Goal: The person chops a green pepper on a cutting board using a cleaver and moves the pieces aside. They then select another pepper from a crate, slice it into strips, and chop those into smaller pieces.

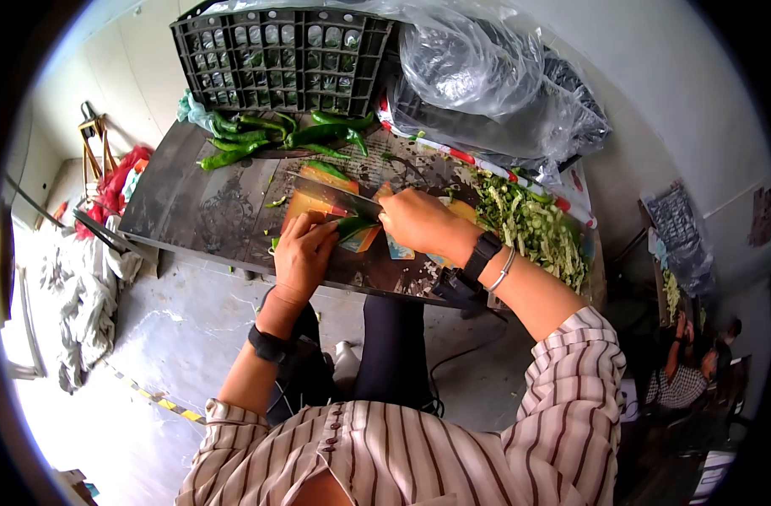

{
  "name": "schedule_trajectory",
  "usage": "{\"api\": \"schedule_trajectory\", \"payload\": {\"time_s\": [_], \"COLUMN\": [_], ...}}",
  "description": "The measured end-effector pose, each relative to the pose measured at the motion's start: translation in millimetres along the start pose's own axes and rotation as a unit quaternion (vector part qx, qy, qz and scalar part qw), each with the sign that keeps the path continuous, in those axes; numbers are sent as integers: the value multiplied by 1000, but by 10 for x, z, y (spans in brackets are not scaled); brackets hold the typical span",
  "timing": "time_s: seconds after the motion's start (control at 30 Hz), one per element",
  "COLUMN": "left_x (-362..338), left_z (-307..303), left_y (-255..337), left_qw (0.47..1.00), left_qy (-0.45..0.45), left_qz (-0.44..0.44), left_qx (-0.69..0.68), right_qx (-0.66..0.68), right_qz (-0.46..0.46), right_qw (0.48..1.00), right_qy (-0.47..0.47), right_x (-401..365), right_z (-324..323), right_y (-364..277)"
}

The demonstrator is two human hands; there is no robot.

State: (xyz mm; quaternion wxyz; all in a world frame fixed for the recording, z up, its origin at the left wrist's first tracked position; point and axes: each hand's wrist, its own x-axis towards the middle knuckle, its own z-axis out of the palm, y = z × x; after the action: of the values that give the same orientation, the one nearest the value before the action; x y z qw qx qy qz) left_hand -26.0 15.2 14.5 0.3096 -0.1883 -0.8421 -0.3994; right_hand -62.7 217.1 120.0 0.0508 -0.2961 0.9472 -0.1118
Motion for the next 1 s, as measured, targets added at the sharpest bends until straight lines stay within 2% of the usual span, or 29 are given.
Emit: {"api": "schedule_trajectory", "payload": {"time_s": [0.37,0.47,0.63,0.8,0.87,1.0], "left_x": [2,35,47,29,19,13], "left_z": [12,16,17,11,22,2], "left_y": [4,4,21,13,7,-15], "left_qw": [1000,1000,1000,1000,1000,1000], "left_qy": [-26,5,0,14,16,4], "left_qz": [-9,18,3,15,11,14], "left_qx": [11,15,12,22,14,6], "right_qx": [37,39,45,62,82,60], "right_qz": [41,37,50,21,47,40], "right_qw": [998,999,998,997,993,995], "right_qy": [-20,8,3,46,64,73], "right_x": [-9,9,-4,160,184,57], "right_z": [41,72,122,205,213,-12], "right_y": [40,84,42,96,173,10]}}
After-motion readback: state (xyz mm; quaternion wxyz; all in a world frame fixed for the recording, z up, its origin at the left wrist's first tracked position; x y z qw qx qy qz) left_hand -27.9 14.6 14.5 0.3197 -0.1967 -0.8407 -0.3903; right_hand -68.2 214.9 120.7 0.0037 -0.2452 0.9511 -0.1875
